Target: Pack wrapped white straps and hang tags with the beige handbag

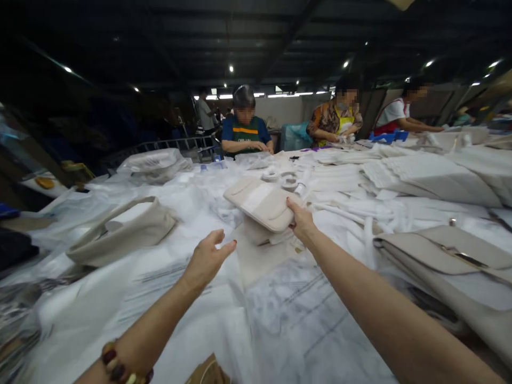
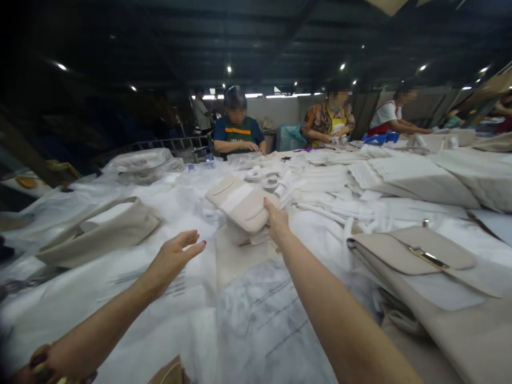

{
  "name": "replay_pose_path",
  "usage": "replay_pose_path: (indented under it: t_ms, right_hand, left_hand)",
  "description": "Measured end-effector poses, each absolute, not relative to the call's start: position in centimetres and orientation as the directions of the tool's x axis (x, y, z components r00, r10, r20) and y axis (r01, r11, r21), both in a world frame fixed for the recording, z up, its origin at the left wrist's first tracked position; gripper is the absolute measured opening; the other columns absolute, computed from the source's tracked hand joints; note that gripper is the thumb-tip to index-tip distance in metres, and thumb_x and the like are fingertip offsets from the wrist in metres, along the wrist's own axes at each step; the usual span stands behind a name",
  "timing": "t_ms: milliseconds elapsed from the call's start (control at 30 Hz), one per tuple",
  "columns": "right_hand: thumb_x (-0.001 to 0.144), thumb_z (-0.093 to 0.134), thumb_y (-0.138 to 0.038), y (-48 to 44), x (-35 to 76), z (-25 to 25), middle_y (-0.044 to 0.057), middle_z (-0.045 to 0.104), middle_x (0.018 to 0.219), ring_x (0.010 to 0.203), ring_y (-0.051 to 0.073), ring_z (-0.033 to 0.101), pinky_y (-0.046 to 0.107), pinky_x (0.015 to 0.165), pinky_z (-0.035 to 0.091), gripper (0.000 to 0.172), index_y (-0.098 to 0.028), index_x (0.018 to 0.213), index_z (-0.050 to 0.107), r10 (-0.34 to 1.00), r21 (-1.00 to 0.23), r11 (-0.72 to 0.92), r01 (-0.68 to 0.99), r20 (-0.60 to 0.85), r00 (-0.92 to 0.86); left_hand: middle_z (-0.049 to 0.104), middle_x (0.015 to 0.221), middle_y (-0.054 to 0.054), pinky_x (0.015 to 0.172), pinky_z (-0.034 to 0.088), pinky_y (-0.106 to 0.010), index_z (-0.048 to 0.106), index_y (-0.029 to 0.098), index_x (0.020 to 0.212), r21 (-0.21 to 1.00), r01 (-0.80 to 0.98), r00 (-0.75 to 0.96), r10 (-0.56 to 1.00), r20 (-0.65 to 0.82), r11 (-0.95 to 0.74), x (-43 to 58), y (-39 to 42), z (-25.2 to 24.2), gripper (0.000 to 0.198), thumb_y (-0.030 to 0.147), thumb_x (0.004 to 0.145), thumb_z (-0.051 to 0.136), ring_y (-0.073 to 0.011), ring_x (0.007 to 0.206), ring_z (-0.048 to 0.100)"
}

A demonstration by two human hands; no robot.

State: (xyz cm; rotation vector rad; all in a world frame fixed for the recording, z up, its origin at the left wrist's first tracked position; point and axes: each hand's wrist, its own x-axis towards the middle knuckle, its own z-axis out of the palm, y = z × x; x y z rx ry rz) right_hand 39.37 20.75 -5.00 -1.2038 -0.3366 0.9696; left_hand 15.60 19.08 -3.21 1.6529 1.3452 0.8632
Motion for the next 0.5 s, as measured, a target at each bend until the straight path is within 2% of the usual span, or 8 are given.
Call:
replay_pose_path:
  t_ms: [133, 267, 400, 433, 500]
  right_hand:
    - [0.074, 0.068, -0.037, 21.7, 39.2, -7.1, 0.002, 0.06, 0.079, 0.07, 0.016, 0.057, 0.037, 0.061, 0.055, 0.028, -0.015, 0.088, 0.056, 0.756, -0.921, -0.15, -0.359, -0.341, 0.558]
    - [0.077, 0.066, -0.034, 18.6, 39.6, -4.5, 0.004, 0.057, 0.074, 0.065, 0.016, 0.057, 0.032, 0.055, 0.051, 0.024, -0.012, 0.084, 0.057, 0.745, -0.928, -0.302, -0.219, -0.373, 0.553]
    - [0.07, 0.071, -0.021, 10.1, 40.3, 0.0, 0.007, 0.064, 0.082, 0.072, 0.016, 0.061, 0.023, 0.058, 0.048, 0.015, -0.012, 0.08, 0.063, 0.861, -0.961, -0.267, -0.07, -0.271, 0.43]
    - [0.071, 0.07, -0.024, 7.2, 40.5, 0.9, 0.007, 0.065, 0.084, 0.072, 0.016, 0.062, 0.023, 0.059, 0.049, 0.016, -0.012, 0.081, 0.066, 0.895, -0.966, -0.256, -0.029, -0.249, 0.37]
    - [0.075, 0.065, -0.04, 0.8, 41.0, 1.8, 0.005, 0.067, 0.078, 0.068, 0.015, 0.061, 0.024, 0.062, 0.049, 0.027, -0.016, 0.088, 0.068, 0.944, -0.949, -0.272, 0.158, -0.23, 0.238]
  left_hand:
    - [0.064, 0.11, -0.015, 0.09, 0.043, -0.039, 0.061, 0.01, 0.103, 0.895, 0.444, 0.281, 0.955, -0.098, -0.039, 15.7, 16.2, -6.4, 0.049, 0.041, 0.065, 0.061, -0.0277, 0.103, 0.059]
    - [0.068, 0.099, -0.01, 0.081, 0.048, -0.035, 0.064, 0.012, 0.097, 0.876, 0.482, 0.338, 0.926, -0.167, -0.018, 15.2, 13.1, -6.2, 0.046, 0.045, 0.065, 0.058, -0.0255, 0.089, 0.063]
    - [0.069, 0.094, -0.005, 0.075, 0.049, -0.031, 0.064, 0.018, 0.098, 0.823, 0.556, 0.468, 0.862, -0.195, -0.115, 14.1, 8.5, -5.7, 0.038, 0.045, 0.075, 0.05, -0.0198, 0.079, 0.063]
    - [0.069, 0.093, -0.003, 0.073, 0.049, -0.029, 0.065, 0.02, 0.096, 0.813, 0.562, 0.51, 0.838, -0.195, -0.153, 13.8, 7.2, -5.8, 0.034, 0.044, 0.078, 0.047, -0.0185, 0.078, 0.063]
    - [0.069, 0.086, 0.0, 0.069, 0.049, -0.025, 0.065, 0.025, 0.09, 0.782, 0.582, 0.543, 0.823, -0.168, -0.224, 13.4, 4.8, -6.3, 0.026, 0.04, 0.08, 0.047, -0.0162, 0.072, 0.062]
